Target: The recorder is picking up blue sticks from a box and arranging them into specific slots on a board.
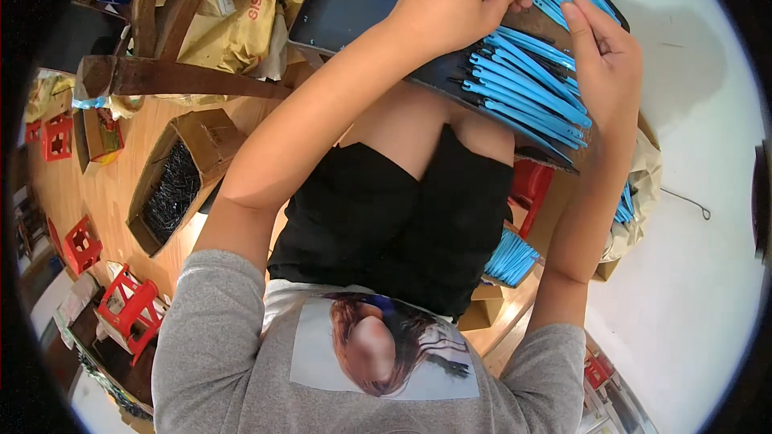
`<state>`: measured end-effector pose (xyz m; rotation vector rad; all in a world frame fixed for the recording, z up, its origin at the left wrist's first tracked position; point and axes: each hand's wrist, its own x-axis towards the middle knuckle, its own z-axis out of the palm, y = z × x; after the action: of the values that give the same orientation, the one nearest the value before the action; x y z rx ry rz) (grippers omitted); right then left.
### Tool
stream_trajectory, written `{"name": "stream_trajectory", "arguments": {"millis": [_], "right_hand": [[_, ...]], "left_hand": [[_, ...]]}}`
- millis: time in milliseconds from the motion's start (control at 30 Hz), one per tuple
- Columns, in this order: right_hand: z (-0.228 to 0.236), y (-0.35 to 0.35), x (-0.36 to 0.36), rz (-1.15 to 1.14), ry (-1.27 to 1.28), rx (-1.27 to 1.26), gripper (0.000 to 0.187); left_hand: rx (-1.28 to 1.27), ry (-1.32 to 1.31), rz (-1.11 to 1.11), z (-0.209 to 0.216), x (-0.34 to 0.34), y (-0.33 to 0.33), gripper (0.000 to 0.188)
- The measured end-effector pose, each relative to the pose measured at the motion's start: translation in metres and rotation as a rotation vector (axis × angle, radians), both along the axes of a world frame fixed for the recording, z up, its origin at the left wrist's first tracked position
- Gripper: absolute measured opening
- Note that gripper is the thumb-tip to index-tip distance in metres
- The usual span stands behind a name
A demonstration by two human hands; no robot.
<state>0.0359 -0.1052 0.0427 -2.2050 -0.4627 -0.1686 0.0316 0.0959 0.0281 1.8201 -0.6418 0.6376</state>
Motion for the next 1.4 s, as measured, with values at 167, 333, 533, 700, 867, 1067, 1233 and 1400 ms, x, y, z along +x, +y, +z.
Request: {"name": "stream_trajectory", "arguments": {"millis": [167,333,533,700,867,1067,1233,1400], "right_hand": [[0.005,0.007,-0.003,0.079,-0.158,-0.011,0.027],[0.000,0.013,-0.014,0.067,-0.190,0.038,0.022],[0.001,0.028,-0.031,0.134,-0.298,-0.040,0.018],[0.003,0.008,-0.039,0.183,-0.314,-0.311,0.020],[0.009,-0.003,-0.032,0.254,-0.316,-0.424,0.022],[-0.005,-0.018,0.025,0.110,-0.380,-0.456,0.024],[-0.014,-0.018,0.041,0.169,-0.320,-0.616,0.025],[-0.011,-0.022,0.049,0.132,-0.109,-0.537,0.026]], "left_hand": [[0.012,0.048,-0.012,-0.014,0.000,-0.005,0.007],[-0.003,0.141,0.083,-0.015,-0.009,-0.015,0.009],[0.086,0.205,0.022,-0.016,-0.029,-0.016,0.014],[0.367,0.055,0.167,-0.024,-0.038,0.000,0.014],[0.343,-0.091,0.221,-0.010,-0.028,0.036,0.012],[0.791,-0.040,0.371,0.019,-0.020,0.052,0.012],[0.821,0.009,0.382,0.016,-0.022,0.051,0.012],[0.880,-0.009,0.399,0.014,-0.022,0.051,0.012]]}}
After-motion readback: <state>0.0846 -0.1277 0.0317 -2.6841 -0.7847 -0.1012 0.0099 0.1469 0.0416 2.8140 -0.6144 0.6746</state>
